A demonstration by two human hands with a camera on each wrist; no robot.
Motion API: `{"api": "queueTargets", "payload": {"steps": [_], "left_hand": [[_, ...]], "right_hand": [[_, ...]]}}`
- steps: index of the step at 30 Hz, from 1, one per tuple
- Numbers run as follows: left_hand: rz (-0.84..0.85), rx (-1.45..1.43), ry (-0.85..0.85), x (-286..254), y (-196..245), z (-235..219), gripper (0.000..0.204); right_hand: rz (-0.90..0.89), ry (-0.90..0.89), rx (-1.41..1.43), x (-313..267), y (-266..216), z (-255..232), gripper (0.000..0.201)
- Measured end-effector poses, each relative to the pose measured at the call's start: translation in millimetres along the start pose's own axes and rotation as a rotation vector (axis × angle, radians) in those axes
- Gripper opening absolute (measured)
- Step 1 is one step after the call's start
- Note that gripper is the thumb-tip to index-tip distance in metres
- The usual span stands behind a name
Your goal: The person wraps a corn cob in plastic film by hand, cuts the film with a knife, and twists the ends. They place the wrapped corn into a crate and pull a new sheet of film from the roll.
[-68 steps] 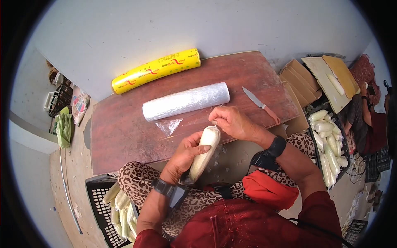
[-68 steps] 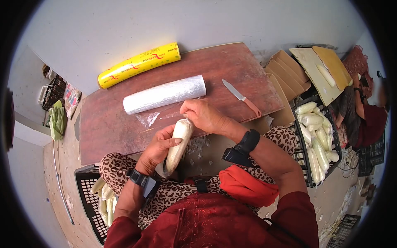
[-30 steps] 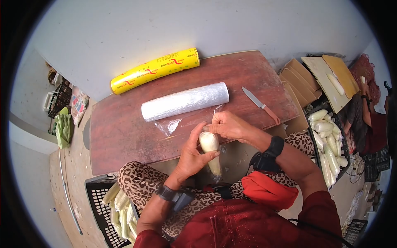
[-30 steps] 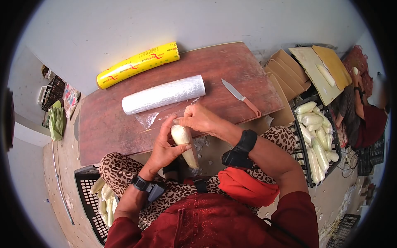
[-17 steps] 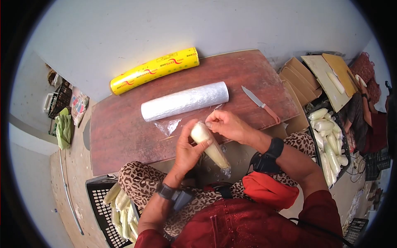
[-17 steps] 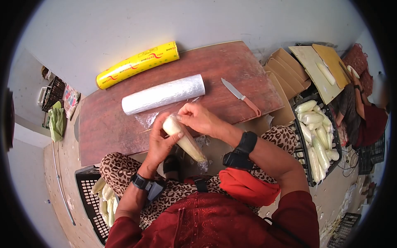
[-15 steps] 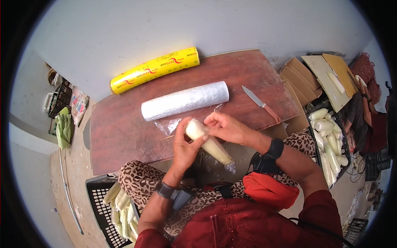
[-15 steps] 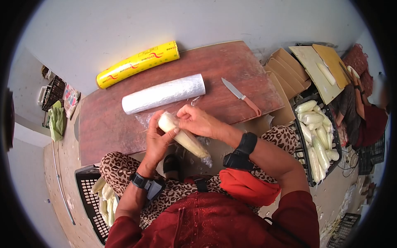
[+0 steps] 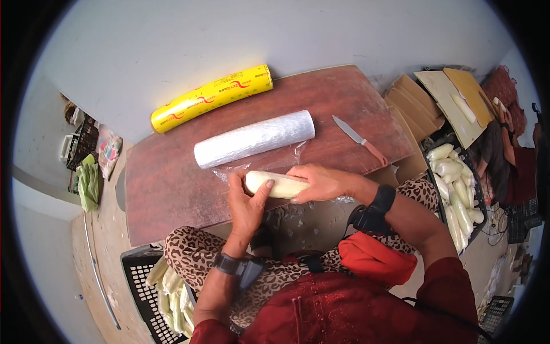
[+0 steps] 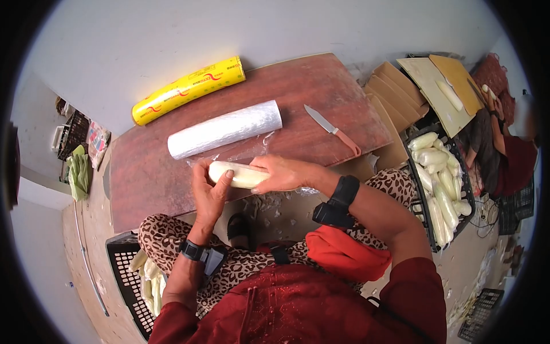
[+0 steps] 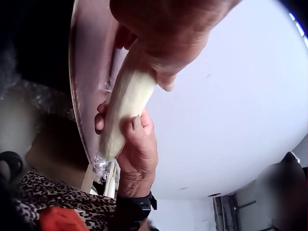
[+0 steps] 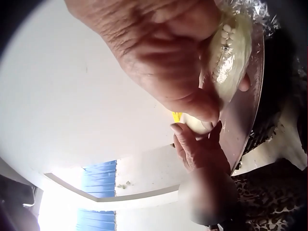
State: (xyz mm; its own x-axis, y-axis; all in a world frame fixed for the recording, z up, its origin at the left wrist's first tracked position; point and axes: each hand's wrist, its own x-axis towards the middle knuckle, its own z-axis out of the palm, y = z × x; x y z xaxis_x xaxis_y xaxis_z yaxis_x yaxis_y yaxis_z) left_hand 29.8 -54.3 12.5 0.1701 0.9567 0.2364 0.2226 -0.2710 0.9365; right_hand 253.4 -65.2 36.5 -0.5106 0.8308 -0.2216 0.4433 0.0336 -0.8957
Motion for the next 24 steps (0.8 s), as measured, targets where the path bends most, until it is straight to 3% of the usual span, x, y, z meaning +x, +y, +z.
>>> {"api": "queueTargets", "payload": {"steps": [7,10,16,22,24], "left_hand": [[0.128,0.201,-0.179,-11,3,-10,0.056],[0.095,0.22,-0.203,-15,0,-9,0.058],[0.211,0.247,-0.06,-19,0,-2,0.06],[0.309,0.334,-0.076,-17,13,-3,0.057],[0.231,0.331,-0.141,-14,16,-4,0.057]], "right_hand": [[-0.012,-0.139,-0.037,-7,7,-17,0.058],[0.026,-0.161,-0.049,-10,6,-18,0.057],[0.0,-0.144,0.026,-12,8,-22,0.057],[-0.031,-0.217,-0.006,-15,-4,-40,0.057],[0.011,-0.275,0.005,-14,-2,-45,0.058]]}}
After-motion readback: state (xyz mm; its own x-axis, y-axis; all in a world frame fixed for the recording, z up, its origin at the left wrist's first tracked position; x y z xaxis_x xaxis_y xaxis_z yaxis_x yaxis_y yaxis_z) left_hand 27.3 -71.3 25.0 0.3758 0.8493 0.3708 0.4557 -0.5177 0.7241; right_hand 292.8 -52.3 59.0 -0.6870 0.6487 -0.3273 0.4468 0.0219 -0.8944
